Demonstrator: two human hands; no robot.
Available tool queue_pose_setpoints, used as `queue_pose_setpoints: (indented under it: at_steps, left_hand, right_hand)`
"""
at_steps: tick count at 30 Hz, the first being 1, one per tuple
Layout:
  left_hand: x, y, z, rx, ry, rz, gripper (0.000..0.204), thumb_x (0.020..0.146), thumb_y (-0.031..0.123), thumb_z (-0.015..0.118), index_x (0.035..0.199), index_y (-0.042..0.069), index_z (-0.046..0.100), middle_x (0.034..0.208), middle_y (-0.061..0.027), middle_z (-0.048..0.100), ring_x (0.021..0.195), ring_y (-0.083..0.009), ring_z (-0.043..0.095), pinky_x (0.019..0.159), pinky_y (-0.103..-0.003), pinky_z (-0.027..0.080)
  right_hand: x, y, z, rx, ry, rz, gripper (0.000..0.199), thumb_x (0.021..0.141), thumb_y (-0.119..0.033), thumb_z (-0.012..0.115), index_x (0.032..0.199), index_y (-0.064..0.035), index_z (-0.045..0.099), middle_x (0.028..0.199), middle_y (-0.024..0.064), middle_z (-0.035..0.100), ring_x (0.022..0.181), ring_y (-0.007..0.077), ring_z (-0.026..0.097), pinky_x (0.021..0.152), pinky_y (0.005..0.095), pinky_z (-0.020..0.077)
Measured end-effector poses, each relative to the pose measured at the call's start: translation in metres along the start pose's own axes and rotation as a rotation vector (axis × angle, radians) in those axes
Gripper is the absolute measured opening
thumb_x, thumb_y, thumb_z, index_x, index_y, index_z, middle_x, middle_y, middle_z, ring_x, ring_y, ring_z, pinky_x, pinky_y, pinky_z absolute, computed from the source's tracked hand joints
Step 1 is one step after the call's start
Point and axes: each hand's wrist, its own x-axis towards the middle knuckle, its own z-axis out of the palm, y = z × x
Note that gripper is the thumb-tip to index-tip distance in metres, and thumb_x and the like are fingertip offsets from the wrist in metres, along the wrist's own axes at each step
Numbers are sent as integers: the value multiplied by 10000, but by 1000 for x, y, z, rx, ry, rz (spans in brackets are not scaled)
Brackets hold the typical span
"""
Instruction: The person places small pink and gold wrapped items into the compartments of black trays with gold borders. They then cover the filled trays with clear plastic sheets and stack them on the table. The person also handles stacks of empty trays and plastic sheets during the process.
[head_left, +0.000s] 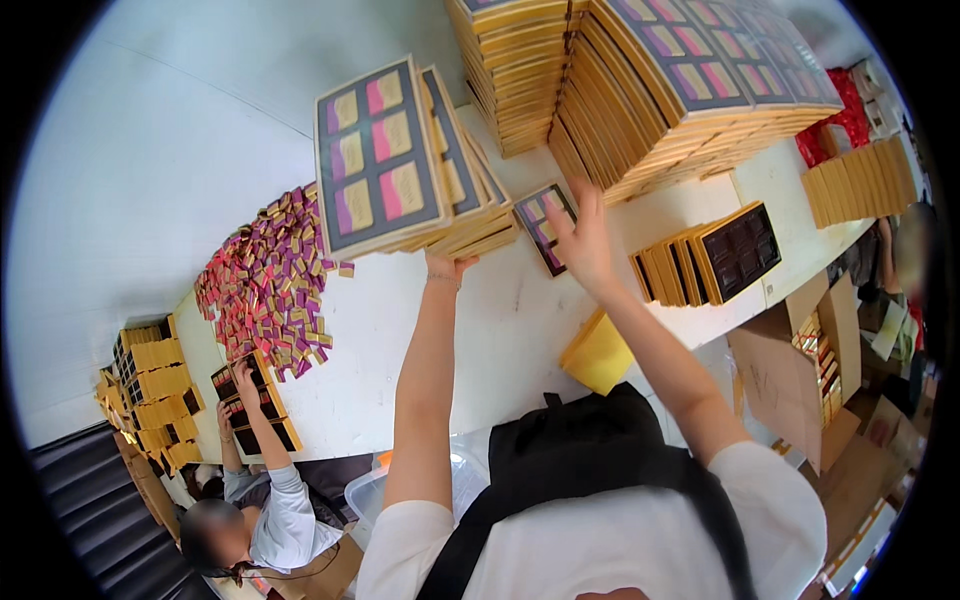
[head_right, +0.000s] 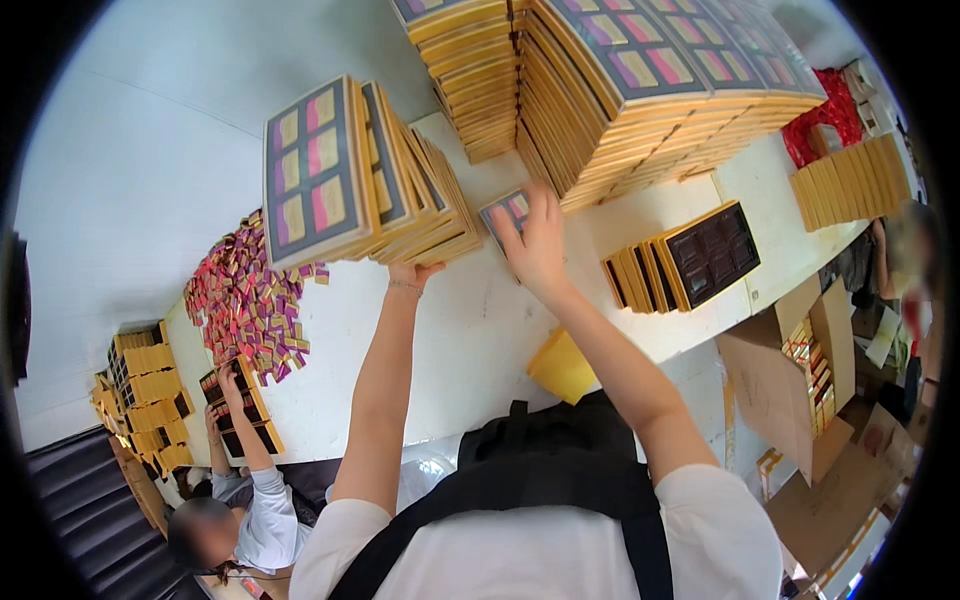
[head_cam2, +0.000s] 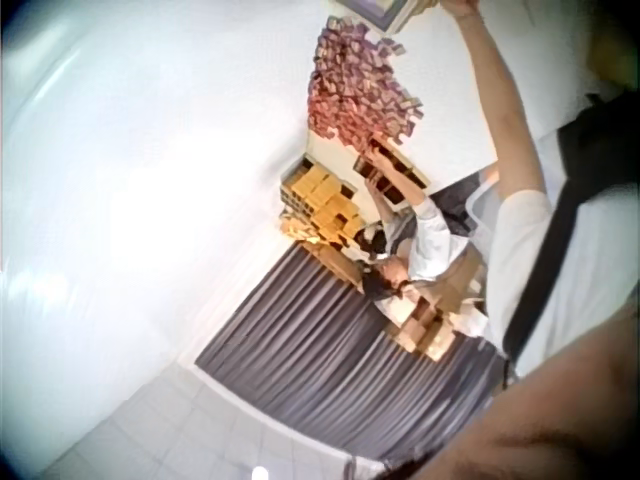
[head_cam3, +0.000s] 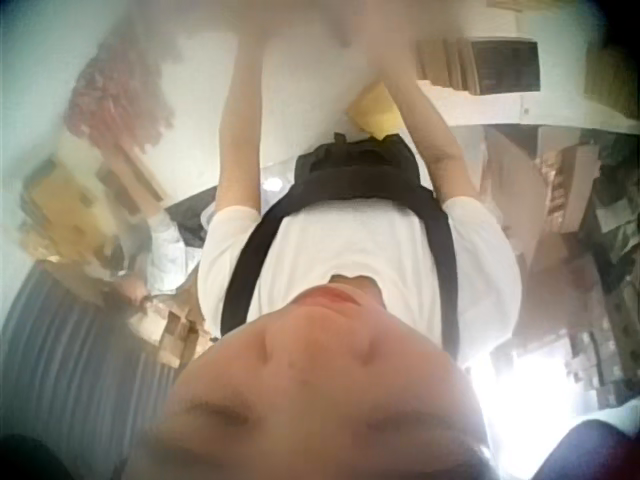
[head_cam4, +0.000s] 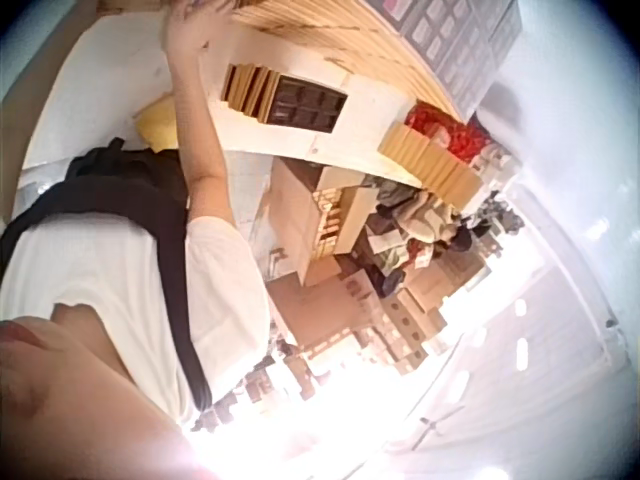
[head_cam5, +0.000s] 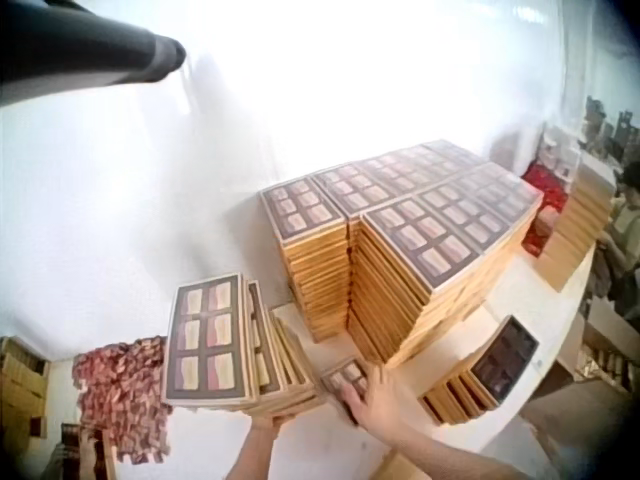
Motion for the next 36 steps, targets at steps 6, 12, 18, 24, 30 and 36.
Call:
queue_pose_setpoints:
  at_steps: [6, 12, 18, 24, 30, 36]
  left_hand:
    - [-6, -1, 9, 37, 36, 5, 402, 899, 461, 520, 1116, 123, 549, 968, -106, 642, 768, -276, 654, 478, -372, 534]
    - [11, -20, -4, 109, -129, -8, 437, 901, 496, 494, 1135, 131, 553, 979, -86, 634, 812, -254, 623, 569, -428, 523]
    - [31, -67, 52, -113, -116, -54, 392, 934, 420, 485, 1179, 119, 545, 1070, -81, 619, 900, -254, 623, 668, -475, 538]
    - [40, -87, 123, -30, -15, -107, 428, 980, 400, 402, 1288, 113, 482, 1186, -59, 574, 1052, -246, 574, 783, -467, 508]
    - [29, -66, 123, 30, -98, -147, 567, 960, 493, 403, 1407, 144, 385, 1345, -55, 492, 1160, -234, 516, 977, -425, 403]
    - [29, -41, 138, -153, -180, -72, 659, 916, 608, 387, 1390, 151, 410, 1390, -36, 463, 1286, -246, 422, 997, -465, 369]
  right_hand:
    - [-49, 86, 37, -1002, -214, 171, 974, 722, -399, 726, 1447, -27, 191, 1439, 246, 232, 1249, 523, 294, 925, 704, 273]
    - [-94, 32, -15, 23, -160, 595, 850, 747, -300, 665, 1460, -84, 256, 1386, 195, 277, 1191, 303, 415, 936, 459, 407]
    - [-162, -38, -125, 644, -204, 769, 778, 759, -236, 570, 1452, -29, 282, 1410, 136, 375, 1291, 232, 374, 1034, 326, 326]
    - [-167, -52, -147, 717, -300, 733, 849, 699, -284, 588, 1450, -26, 288, 1425, 141, 377, 1329, 232, 328, 1096, 337, 229]
    - [-172, -47, -145, 660, -418, 721, 878, 684, -332, 616, 1443, -23, 301, 1421, 138, 365, 1353, 244, 287, 1115, 353, 176]
    - [-141, -90, -182, 683, -541, 447, 917, 660, -412, 647, 1419, -2, 335, 1391, 144, 366, 1345, 266, 291, 1112, 364, 160]
